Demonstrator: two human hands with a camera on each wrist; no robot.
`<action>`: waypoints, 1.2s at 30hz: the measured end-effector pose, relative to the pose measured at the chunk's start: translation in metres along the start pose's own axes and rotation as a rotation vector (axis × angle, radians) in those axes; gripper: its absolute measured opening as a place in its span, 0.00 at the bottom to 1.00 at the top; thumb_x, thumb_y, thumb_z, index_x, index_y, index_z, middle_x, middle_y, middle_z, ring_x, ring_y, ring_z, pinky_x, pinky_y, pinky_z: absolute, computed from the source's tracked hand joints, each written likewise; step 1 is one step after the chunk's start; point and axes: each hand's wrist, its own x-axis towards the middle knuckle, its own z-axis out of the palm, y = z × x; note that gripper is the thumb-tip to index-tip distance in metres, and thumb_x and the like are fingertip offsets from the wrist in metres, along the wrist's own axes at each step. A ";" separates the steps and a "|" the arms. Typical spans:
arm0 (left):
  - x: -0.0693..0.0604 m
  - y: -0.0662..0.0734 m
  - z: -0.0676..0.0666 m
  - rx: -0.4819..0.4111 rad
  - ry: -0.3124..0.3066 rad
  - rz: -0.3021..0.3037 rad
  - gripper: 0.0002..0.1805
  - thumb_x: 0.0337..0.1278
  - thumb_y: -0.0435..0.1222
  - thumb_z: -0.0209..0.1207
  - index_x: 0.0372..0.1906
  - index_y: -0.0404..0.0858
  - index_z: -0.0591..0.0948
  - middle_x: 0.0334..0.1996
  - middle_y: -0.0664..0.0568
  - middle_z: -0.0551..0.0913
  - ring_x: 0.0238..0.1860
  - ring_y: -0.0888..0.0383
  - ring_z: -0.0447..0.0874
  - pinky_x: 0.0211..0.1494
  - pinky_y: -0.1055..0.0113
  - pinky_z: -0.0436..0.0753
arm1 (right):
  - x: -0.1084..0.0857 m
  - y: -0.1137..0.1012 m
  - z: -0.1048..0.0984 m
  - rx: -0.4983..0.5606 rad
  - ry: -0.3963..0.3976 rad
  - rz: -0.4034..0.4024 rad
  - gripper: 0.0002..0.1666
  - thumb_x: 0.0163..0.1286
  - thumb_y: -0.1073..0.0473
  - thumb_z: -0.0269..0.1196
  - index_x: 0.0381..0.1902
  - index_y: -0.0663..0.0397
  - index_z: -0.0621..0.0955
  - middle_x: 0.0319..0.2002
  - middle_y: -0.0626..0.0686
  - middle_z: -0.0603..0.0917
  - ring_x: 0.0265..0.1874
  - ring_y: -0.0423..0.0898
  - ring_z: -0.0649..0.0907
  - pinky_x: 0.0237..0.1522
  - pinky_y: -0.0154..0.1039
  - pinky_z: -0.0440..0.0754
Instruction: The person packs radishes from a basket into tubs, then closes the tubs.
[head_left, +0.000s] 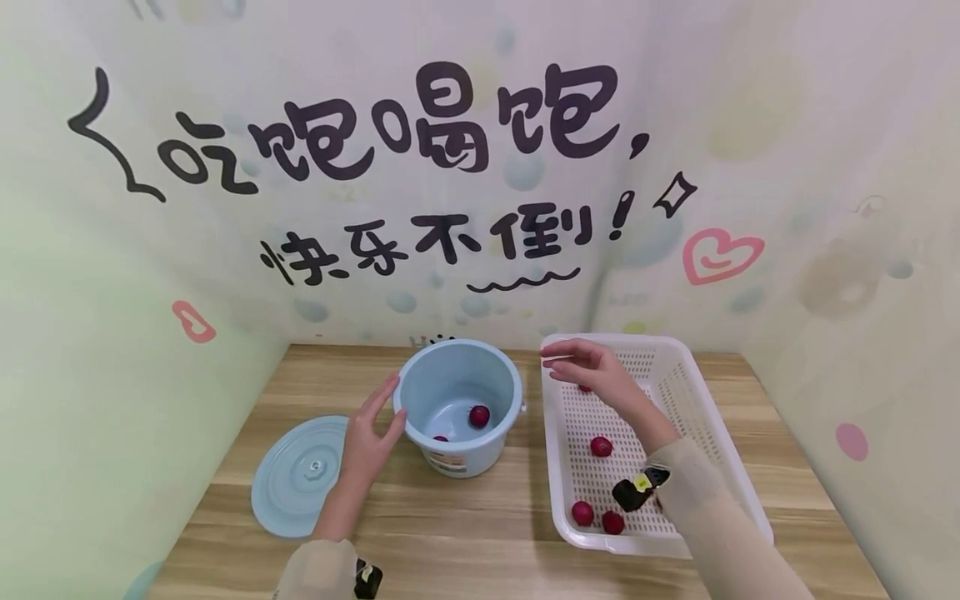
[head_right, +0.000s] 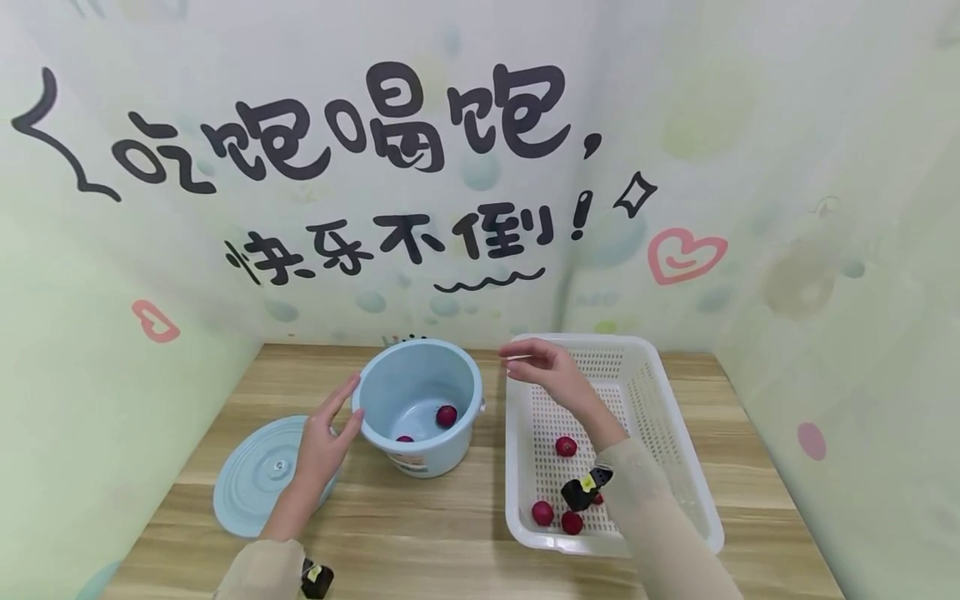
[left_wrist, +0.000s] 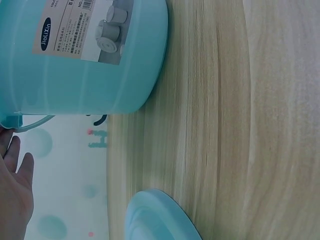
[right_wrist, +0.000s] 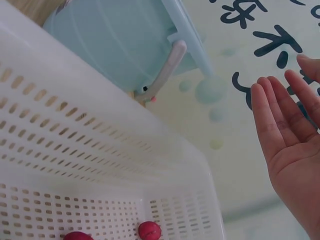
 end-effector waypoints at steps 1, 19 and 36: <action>0.000 0.000 0.000 0.000 0.002 -0.001 0.30 0.59 0.30 0.64 0.68 0.37 0.75 0.67 0.40 0.76 0.69 0.42 0.74 0.71 0.47 0.72 | -0.001 0.002 -0.001 -0.005 -0.001 -0.007 0.22 0.72 0.56 0.63 0.60 0.57 0.79 0.60 0.63 0.82 0.53 0.46 0.87 0.37 0.28 0.84; 0.000 0.000 0.000 -0.005 0.017 0.021 0.29 0.58 0.30 0.65 0.67 0.37 0.76 0.66 0.42 0.77 0.68 0.44 0.75 0.71 0.50 0.72 | -0.014 0.043 -0.025 0.057 0.014 -0.014 0.23 0.73 0.61 0.60 0.61 0.70 0.75 0.58 0.65 0.81 0.48 0.34 0.86 0.53 0.34 0.87; 0.000 0.002 -0.001 -0.005 0.004 0.010 0.28 0.59 0.31 0.64 0.66 0.35 0.76 0.66 0.40 0.77 0.68 0.43 0.74 0.72 0.49 0.72 | -0.031 0.093 -0.050 -0.038 -0.065 0.030 0.25 0.71 0.61 0.63 0.62 0.68 0.75 0.59 0.61 0.82 0.51 0.37 0.86 0.53 0.31 0.85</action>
